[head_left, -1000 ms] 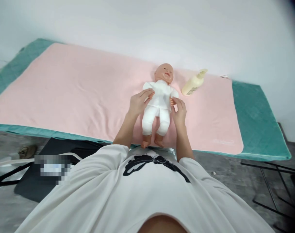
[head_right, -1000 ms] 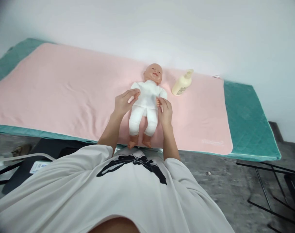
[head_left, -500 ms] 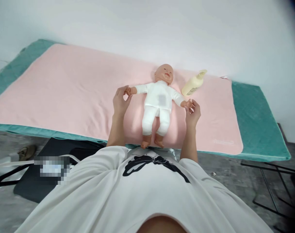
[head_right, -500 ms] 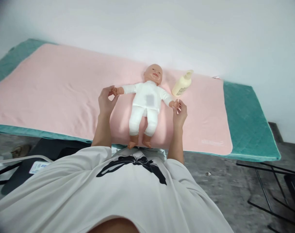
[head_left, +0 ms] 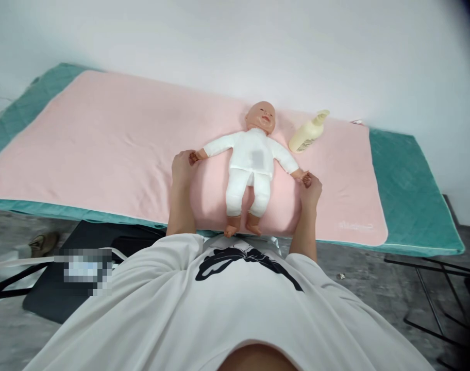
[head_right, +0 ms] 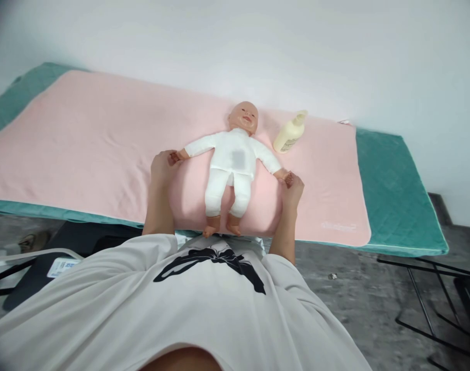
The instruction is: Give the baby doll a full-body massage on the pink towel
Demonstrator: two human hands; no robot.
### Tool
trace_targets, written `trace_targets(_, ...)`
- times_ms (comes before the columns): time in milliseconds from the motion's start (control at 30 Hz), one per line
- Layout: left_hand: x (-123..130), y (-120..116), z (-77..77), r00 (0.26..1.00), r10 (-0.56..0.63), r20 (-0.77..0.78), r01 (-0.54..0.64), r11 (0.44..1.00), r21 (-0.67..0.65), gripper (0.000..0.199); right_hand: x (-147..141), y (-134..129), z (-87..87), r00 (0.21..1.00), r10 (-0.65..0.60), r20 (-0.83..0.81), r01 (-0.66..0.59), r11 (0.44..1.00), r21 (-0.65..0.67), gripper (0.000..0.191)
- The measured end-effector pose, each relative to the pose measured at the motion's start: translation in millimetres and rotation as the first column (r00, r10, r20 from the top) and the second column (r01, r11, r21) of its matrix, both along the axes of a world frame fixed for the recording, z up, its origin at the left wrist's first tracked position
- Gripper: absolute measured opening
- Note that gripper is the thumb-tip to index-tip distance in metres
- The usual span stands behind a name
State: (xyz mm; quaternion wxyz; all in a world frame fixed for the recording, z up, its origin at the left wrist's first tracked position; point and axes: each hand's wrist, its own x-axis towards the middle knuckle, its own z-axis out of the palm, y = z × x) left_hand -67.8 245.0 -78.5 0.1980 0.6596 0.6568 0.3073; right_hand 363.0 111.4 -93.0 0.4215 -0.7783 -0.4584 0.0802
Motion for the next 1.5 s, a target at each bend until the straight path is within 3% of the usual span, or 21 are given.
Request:
trace_targets(133, -1, -1, 0.9, 1.000, -0.015, -0.007, 0.015, 1.000, 0.004, 0.032, 2, 0, -2.5, 0.999, -0.006, 0.053, 0.006, 1.000, -0.004, 0.046)
trace_targets(467, -1, -1, 1.5, 1.000, 0.000, -0.014, 0.000, 1.000, -0.001, 0.036, 3, -3, -2.8, 1.000, 0.000, 0.010, 0.000, 1.000, -0.015, 0.041)
trace_targets(633, 0, 0, -0.3, 0.999, 0.031, 0.032, -0.031, 1.000, -0.005, 0.037, -2, -3, 1.5, 0.988, -0.022, -0.153, 0.022, 1.000, 0.002, 0.045)
trace_targets(800, 1, 0, 6.0, 0.990, 0.015, 0.143, -0.042, 0.982, 0.182, 0.039, -3, 1, 12.0, 0.974, -0.025, -0.226, 0.046, 0.995, 0.087, 0.047)
trace_targets(1000, 24, -2, 34.3, 0.978, -0.036, 0.204, -0.036, 0.941, 0.337, 0.048, -15, 16, 30.7, 0.986, -0.020, -0.165, 0.057, 0.974, 0.221, 0.053)
trace_targets(1133, 57, -11, 54.3, 0.971, -0.147, 0.187, 0.052, 0.899, 0.436, 0.046, -43, 27, 42.8, 0.993, 0.052, -0.109, -0.010, 0.936, 0.353, 0.057)
trace_targets(1267, 96, -24, 63.4, 0.943, -0.325, 0.065, 0.251, 0.829, 0.499, 0.038, -77, 34, 51.6, 0.981, 0.193, 0.014, -0.181, 0.889, 0.422, 0.053)
trace_targets(1400, 126, -30, 60.0, 0.877, -0.471, -0.097, 0.452, 0.739, 0.499, 0.033, -104, 35, 51.7, 0.939, 0.332, 0.090, -0.342, 0.877, 0.338, 0.044)
trace_targets(1500, 139, -33, 54.4, 0.853, -0.502, -0.143, 0.504, 0.721, 0.475, 0.033, -116, 35, 46.7, 0.892, 0.422, 0.163, -0.450, 0.860, 0.240, 0.040)
